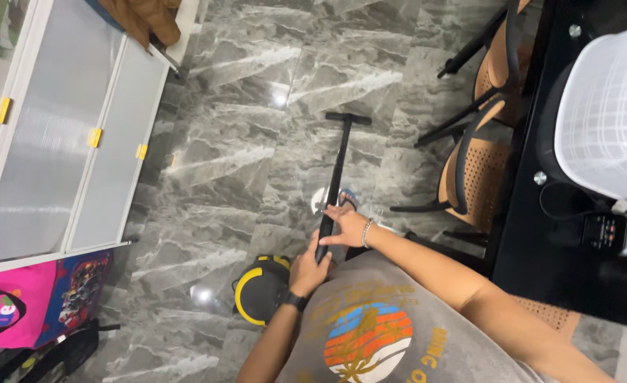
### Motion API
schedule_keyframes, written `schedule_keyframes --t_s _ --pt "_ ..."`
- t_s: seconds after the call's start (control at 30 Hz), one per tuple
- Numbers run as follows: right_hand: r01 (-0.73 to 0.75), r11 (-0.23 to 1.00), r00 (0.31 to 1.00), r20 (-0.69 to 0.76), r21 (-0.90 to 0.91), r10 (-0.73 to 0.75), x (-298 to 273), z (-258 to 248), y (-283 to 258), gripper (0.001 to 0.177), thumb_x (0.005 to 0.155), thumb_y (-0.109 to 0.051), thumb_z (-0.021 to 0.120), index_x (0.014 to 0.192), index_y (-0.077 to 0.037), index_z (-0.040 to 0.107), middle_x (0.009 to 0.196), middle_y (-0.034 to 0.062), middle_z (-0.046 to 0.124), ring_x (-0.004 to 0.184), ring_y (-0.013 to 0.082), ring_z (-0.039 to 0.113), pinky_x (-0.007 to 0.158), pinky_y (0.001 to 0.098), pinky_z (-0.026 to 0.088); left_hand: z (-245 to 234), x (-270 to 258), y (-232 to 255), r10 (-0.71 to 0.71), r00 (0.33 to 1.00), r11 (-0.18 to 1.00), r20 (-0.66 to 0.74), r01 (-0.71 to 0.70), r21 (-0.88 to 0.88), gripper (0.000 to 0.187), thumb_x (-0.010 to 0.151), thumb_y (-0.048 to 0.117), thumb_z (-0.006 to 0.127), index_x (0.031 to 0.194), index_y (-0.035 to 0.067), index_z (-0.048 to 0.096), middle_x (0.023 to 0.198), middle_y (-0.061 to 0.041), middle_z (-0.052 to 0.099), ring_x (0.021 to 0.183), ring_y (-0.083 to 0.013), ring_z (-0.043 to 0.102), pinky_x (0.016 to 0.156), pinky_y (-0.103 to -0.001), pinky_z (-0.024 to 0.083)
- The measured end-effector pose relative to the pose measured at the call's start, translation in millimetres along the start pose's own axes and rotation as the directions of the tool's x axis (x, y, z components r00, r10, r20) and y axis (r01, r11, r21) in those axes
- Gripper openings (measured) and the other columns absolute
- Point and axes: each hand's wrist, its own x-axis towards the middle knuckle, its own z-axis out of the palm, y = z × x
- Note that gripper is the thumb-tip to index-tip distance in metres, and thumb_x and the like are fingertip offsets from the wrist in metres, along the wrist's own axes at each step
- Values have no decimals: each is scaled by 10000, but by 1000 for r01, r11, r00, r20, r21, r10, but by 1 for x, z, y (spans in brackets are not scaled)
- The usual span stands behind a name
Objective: The person uses a vacuum cleaner to clean a marble floor by moving the vacuum head across the surface around dining chairs and tables.
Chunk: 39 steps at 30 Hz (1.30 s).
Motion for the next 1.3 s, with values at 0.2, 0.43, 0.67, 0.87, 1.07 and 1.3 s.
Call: schedule_keyframes --t_s 0.2,0.43,0.67,0.87,1.07,1.3 --pt "3 1000 1000 18 -3 -3 -40 13 -55 1047 743 -727 744 1359 100 562 1430 324 531 1325 433 544 1121 425 426 -12 -64 -18 38 998 998 57 -35 -49 768 881 455 673 1561 372 325 927 -215 747 880 -445 719 725 -520 563" --pt "-23 1000 998 57 13 22 -59 -9 -67 1033 726 -720 744 1345 90 580 1410 315 557 1289 420 583 1115 411 450 -10 -75 -5 35 996 999 77 -35 7 780 872 501 682 1557 389 326 899 -195 752 857 -434 721 679 -511 560" --pt "-3 999 998 -58 45 6 -51 -26 -9 1011 741 -701 759 1336 99 589 1398 347 552 1281 442 582 1113 420 453 -5 -36 53 59 994 998 94 -59 1 756 895 455 668 1565 342 338 872 -229 749 856 -434 730 711 -504 563" --pt "-152 988 988 -29 -29 151 -43 -88 42 981 746 -696 735 1411 2 554 1487 254 502 1328 418 533 1139 461 371 4 22 129 91 990 995 107 -93 21 721 906 376 649 1558 326 345 941 -241 746 909 -467 705 773 -544 566" --pt "-157 985 986 -46 68 160 -28 -130 128 1004 809 -682 696 1481 24 460 1570 269 396 1418 407 448 1177 408 368 37 97 176 60 989 990 133 -76 115 746 908 422 652 1572 324 327 963 -268 735 941 -485 694 810 -560 559" --pt "-194 979 979 -53 58 197 -3 -151 243 1003 857 -625 668 1560 7 332 1660 226 261 1504 374 326 1219 392 289 88 188 213 222 971 968 84 -230 103 762 913 404 653 1583 244 330 1050 -267 728 952 -487 694 822 -566 563"
